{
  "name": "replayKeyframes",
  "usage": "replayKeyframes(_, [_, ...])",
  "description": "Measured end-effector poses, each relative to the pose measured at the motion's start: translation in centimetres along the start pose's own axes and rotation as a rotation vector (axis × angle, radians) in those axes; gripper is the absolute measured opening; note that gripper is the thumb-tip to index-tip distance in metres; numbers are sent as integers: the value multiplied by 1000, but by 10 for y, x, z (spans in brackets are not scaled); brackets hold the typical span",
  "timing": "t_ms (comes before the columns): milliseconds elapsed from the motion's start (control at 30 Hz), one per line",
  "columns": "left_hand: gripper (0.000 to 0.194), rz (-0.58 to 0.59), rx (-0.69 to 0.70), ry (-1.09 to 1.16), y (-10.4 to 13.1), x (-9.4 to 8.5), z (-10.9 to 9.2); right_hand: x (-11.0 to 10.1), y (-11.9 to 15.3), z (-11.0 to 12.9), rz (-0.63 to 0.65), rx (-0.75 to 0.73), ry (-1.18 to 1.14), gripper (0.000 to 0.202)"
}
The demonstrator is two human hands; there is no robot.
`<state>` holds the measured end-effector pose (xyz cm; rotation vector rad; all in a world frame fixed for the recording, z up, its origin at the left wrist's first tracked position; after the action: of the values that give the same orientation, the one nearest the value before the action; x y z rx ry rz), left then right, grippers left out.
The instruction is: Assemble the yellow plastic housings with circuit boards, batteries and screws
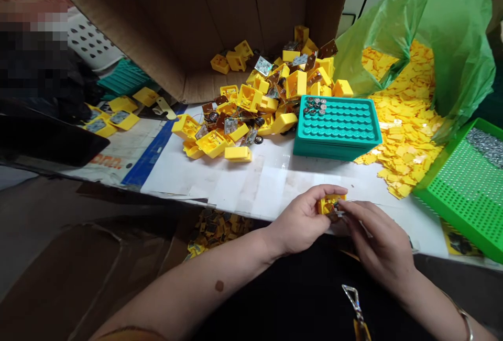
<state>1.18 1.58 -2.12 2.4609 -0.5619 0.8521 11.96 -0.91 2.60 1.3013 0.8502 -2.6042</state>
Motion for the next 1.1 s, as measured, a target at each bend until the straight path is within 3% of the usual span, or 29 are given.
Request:
replayKeyframes(233, [35, -107, -2, 14, -1, 0, -2, 0, -2, 0, -15, 72, -42, 21])
replayKeyframes(433, [39, -19, -123, 139, -2, 0, 3, -2, -2, -6, 1, 165, -108, 16])
replayKeyframes(867, [33, -43, -98, 96, -1, 1, -2, -3, -3, -18, 5, 322, -207, 10])
replayKeyframes(967, [34, -21, -68, 32, -2, 0, -1, -4, -2, -18, 32, 267, -224, 12])
replayKeyframes(1100, [36, -7, -88, 57, -1, -1, 1, -4, 1, -7, 98, 7, -101, 27])
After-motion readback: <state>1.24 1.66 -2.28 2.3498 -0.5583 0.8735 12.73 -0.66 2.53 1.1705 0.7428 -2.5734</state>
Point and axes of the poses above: each hand's wrist, its own y-axis away from the middle knuckle, its own x-axis out of the palm, z = x × y, the point moved 6 cm from there along -y, towards the middle knuckle, and after that the axes turned 8 degrees about y, right-handed, at the moved point
